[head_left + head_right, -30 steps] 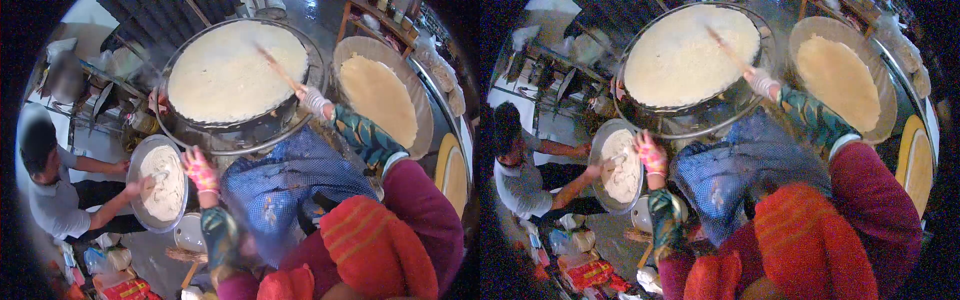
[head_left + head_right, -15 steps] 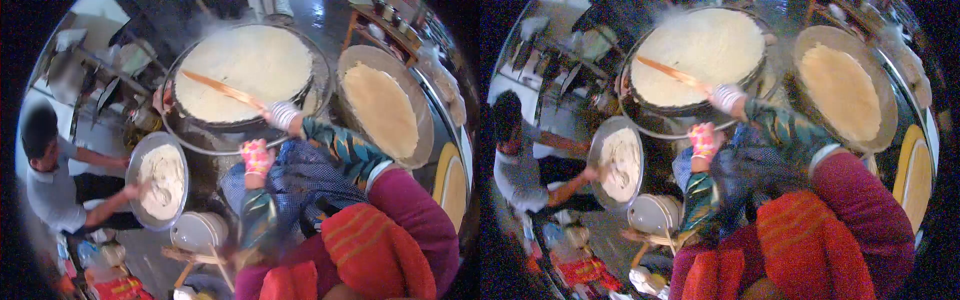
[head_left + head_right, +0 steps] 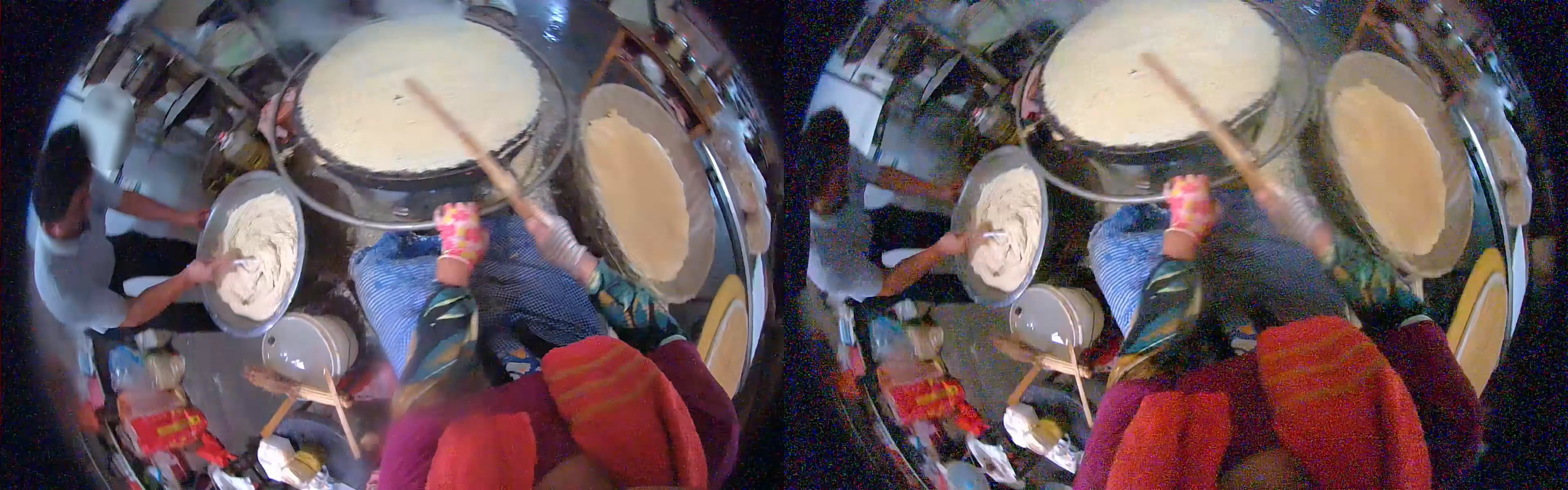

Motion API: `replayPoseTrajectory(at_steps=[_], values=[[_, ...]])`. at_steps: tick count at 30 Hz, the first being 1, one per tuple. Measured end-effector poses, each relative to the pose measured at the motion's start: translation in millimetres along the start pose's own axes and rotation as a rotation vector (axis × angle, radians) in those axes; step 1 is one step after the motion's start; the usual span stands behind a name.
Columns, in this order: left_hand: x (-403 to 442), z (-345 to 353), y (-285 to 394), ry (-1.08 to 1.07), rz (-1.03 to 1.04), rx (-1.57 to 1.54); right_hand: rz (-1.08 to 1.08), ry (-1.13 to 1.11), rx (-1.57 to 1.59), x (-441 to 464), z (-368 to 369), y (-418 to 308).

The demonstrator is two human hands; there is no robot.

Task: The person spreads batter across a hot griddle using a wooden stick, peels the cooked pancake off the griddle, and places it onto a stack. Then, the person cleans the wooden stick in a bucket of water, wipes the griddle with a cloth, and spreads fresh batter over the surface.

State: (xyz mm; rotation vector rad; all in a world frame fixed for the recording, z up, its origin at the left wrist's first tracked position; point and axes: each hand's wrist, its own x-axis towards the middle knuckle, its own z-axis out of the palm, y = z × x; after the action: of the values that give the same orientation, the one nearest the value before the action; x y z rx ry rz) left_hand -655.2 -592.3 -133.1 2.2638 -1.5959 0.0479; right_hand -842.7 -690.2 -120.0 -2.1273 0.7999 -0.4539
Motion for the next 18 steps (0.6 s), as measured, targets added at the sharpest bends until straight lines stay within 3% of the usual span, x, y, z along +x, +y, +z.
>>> replayPoseTrajectory(at_steps=[1,2,4,7,8,10,11,13,15,16,18], values=[[-7.0,5.4,-9.9,0.060,0.036,-0.031,0.049,-0.069,-0.022,-10.7,8.5,-32.4],[-7.6,-2.5,-17.1,-0.015,0.029,-0.019,-0.116,-0.051,0.253,-2.7,23.9,-36.9],[-13.7,-5.7,-39.1,0.066,0.054,0.030,0.195,-0.160,0.432,7.3,18.2,-92.1],[-16.1,-26.0,-78.6,0.009,0.045,0.115,-0.202,-0.090,-0.028,36.3,16.9,-77.6],[-13.4,-29.9,-93.2,-0.020,0.023,0.144,-0.207,-0.098,-0.029,37.6,0.1,-67.3],[-5.3,-40.6,-125.2,-0.137,-0.017,0.230,-0.091,-0.281,-0.535,41.8,-44.9,-30.1],[-7.6,-36.0,-153.3,-0.076,0.036,0.230,-0.101,-0.283,-0.586,46.5,-56.8,-6.5],[-4.0,-37.4,-190.3,0.090,0.044,0.248,-0.137,-0.180,-0.560,58.1,-88.6,44.0],[7.4,-48.5,-216.3,-0.063,0.005,0.373,-0.150,-0.060,-0.492,81.7,-111.9,94.4],[9.7,-48.4,-235.5,0.062,0.030,0.334,-0.151,0.015,-0.406,100.4,-120.3,115.1],[18.2,-41.3,-271.1,0.151,0.020,0.575,-0.065,0.102,-0.499,136.6,-132.4,146.0]])
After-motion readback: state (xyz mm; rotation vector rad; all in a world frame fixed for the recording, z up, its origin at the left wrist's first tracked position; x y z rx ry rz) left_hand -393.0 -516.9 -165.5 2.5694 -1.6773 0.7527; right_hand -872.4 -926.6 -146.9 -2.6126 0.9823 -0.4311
